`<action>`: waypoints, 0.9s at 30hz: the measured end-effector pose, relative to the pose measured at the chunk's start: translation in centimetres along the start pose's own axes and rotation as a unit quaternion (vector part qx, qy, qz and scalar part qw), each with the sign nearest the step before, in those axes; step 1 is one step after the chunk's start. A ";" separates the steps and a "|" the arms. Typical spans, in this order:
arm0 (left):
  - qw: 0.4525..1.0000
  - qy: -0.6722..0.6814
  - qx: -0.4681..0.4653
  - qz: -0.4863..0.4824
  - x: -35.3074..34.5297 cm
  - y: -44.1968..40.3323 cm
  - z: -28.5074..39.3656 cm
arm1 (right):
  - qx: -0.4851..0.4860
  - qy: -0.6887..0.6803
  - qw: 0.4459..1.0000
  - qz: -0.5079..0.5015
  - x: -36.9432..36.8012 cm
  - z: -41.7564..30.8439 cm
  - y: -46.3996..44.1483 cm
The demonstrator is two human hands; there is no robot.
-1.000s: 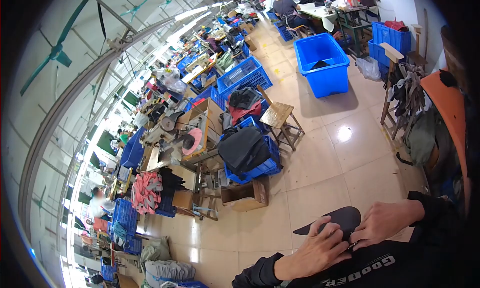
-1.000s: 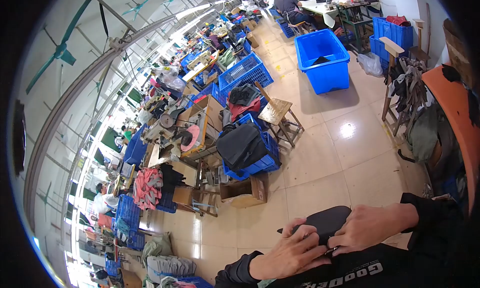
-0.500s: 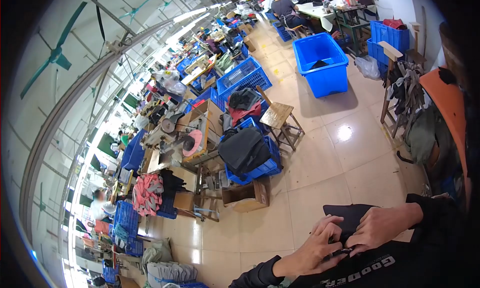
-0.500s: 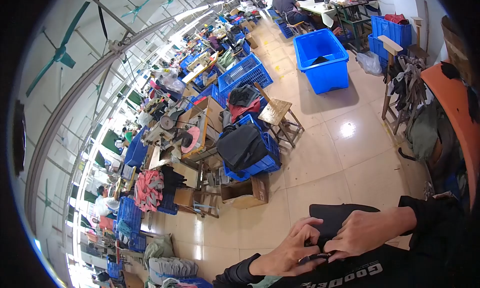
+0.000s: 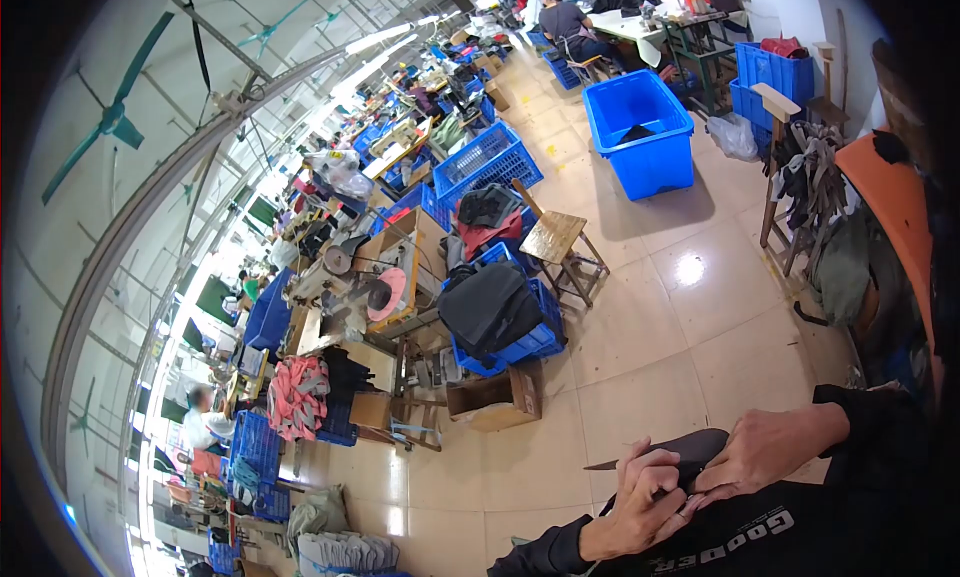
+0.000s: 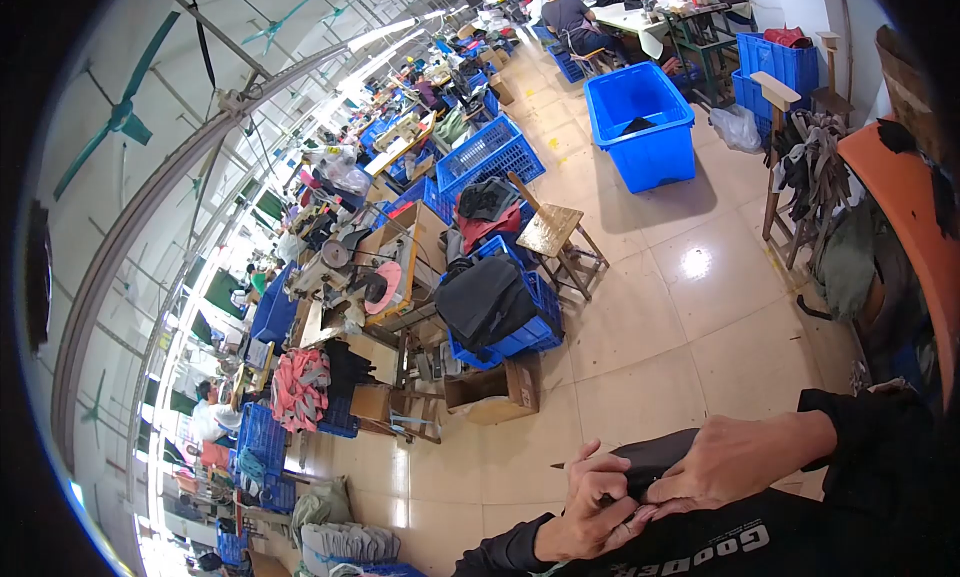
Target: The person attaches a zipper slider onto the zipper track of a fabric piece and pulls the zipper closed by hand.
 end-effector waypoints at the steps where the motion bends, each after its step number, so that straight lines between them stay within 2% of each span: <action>1: 1.000 -0.011 -0.004 0.010 -0.1 0.0 0.1 | -0.003 -0.008 1.000 -0.012 0.0 0.1 0.0; 6: 0.995 -0.073 -0.021 0.066 -0.5 0.2 0.4 | -0.011 -0.021 0.998 -0.059 0.0 0.3 -0.2; 10: 0.993 -0.071 -0.011 0.089 -0.8 0.5 0.5 | -0.020 -0.017 0.996 -0.080 -0.9 0.6 -0.3; 20: 0.995 -0.061 -0.015 0.079 -1.4 0.7 0.7 | -0.038 -0.022 0.987 -0.155 -1.8 0.7 0.2; 23: 0.996 -0.067 -0.019 0.051 -0.5 0.1 0.5 | -0.003 -0.018 1.000 -0.004 -0.8 0.1 0.4; 27: 0.997 -0.077 -0.021 0.019 0.7 -0.7 0.5 | 0.006 -0.087 0.996 0.027 0.1 -0.4 0.0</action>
Point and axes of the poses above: each hand's wrist, its own y-axis away from the middle knuckle, its own x-axis out of the back of the hand, z = x × y, the point moved 1 cm from there along -y, towards the middle knuckle, and after that the axes turned 9 degrees about -x, right-handed, at the moved point
